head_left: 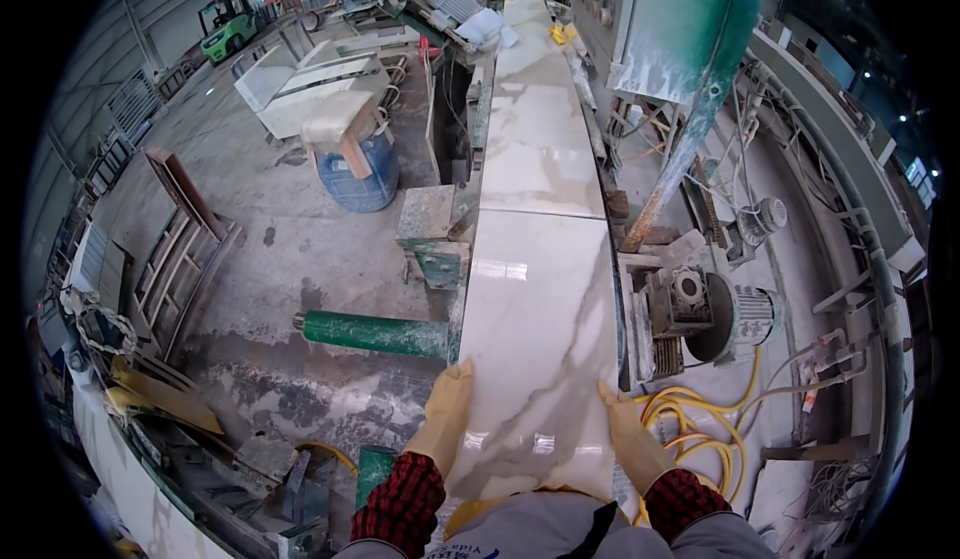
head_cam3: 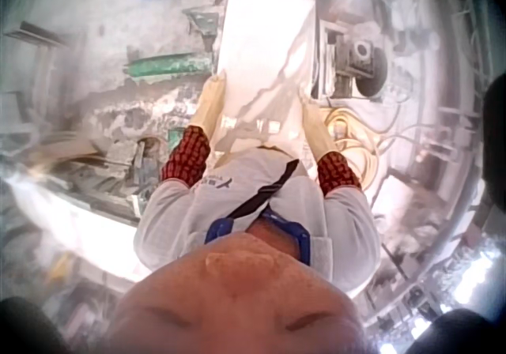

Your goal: The person repeatedly picks up large white marble-patterned slabs from a conveyor belt and places them onto a nearby stack. The person wears gloves and handles the slabs by hand, moving them one at a time in a repetitive cycle.

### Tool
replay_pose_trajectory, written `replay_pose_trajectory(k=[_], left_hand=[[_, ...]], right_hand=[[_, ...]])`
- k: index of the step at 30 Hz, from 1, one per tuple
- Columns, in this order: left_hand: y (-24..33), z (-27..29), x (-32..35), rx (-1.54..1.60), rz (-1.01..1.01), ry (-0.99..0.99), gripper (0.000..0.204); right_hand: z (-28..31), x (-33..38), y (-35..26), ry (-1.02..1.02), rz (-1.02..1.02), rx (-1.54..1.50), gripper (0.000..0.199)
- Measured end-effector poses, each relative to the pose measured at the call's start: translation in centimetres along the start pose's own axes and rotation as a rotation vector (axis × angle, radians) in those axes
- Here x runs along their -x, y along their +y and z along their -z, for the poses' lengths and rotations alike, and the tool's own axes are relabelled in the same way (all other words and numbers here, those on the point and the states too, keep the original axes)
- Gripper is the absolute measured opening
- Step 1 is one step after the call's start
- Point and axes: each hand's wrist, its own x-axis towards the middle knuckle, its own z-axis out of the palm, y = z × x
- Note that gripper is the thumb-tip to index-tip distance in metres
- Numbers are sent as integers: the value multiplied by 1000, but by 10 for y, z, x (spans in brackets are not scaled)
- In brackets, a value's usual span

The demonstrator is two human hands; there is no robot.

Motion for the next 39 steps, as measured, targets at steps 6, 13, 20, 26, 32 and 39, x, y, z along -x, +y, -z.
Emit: replay_pose_trajectory(k=[6,13,20,26,32,39], left_hand=[[-2,-13,-17,139,16,-6,72],[3,-17,-21,182,-19,26,74],[8,-15,-18,235,-24,12,76],[27,-5,-2,68,-44,51,78],[41,-2,-3,156,-25,-11,83],[55,29,-3,-323,-113,35,87]], right_hand=[[-7,2,-22,27,-48,31,58],[-14,12,-46,18,-92,29,60],[-2,-22,-20,18,-64,40,64],[4,-32,-18,43,-48,95,67],[-2,-34,-28,13,-51,59,68],[-7,-32,-38,44,-69,142,75]])
